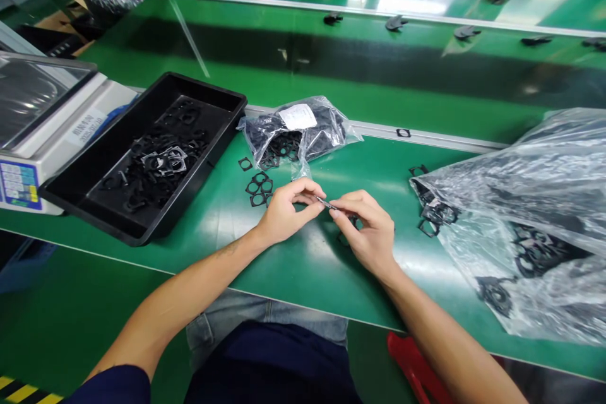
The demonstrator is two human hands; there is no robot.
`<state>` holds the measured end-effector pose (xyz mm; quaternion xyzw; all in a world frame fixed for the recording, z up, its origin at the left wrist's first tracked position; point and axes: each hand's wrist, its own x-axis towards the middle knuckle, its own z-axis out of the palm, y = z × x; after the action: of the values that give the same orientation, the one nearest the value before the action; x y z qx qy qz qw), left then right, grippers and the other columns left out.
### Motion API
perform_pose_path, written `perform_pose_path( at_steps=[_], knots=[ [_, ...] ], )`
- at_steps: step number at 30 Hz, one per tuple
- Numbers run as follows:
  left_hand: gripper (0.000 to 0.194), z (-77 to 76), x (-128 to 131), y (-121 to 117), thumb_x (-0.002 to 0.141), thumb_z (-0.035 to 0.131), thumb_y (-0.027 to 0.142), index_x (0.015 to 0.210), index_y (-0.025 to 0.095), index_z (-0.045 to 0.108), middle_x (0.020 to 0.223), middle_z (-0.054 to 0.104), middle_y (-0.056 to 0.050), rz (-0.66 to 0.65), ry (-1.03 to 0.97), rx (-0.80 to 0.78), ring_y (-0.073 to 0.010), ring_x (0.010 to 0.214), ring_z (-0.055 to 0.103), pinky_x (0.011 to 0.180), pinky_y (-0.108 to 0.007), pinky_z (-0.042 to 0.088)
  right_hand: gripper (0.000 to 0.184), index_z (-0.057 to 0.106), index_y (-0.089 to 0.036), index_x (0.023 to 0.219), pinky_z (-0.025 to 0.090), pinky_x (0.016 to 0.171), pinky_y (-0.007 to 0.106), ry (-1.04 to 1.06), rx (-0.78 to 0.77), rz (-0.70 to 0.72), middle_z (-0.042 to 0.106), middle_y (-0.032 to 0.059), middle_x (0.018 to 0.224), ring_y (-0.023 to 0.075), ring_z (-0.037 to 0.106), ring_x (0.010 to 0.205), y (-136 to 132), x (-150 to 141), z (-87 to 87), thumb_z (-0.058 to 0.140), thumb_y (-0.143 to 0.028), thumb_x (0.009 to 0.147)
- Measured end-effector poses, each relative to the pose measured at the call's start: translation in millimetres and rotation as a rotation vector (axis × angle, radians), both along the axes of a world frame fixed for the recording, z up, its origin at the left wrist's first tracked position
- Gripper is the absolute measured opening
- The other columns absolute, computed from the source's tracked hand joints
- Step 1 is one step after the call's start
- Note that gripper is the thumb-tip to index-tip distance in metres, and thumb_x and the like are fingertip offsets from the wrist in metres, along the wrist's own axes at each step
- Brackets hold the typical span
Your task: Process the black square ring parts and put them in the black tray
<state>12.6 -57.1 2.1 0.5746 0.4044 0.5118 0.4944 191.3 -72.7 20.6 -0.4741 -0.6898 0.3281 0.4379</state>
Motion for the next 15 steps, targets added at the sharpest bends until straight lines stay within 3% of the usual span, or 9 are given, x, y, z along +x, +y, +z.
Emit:
perform_pose_path(
  at_steps=[10,15],
  knots=[
    [0.01,4.6,-1.4,-3.5,0.086,0.07,0.028,0.087,0.017,0.07,0.083,0.07,-0.004,0.024,0.163,0.168,-0.0143,0.079,0.064,0.076,-0.026,0.053,0.017,0.074,-0.024,0.097,0.06,0.073,0.036,0.107,-0.144,0.011,0.072,0.0071,0.1,0.0192,0.07,0.075,-0.5,-0.9,-2.9,0.067,-0.039,0.092],
    [0.011,2.4,-2.9,-0.7,0.087,0.069,0.028,0.088,0.018,0.071,0.08,0.071,-0.002,0.068,0.207,0.176,-0.0133,0.074,0.063,0.074,-0.025,0.052,0.021,0.073,-0.024,0.101,0.06,0.07,0.035,0.094,-0.173,0.019,0.073,0.005,0.091,0.0176,0.068,0.064,1.0,-1.6,-4.5,0.065,-0.042,0.093]
  ],
)
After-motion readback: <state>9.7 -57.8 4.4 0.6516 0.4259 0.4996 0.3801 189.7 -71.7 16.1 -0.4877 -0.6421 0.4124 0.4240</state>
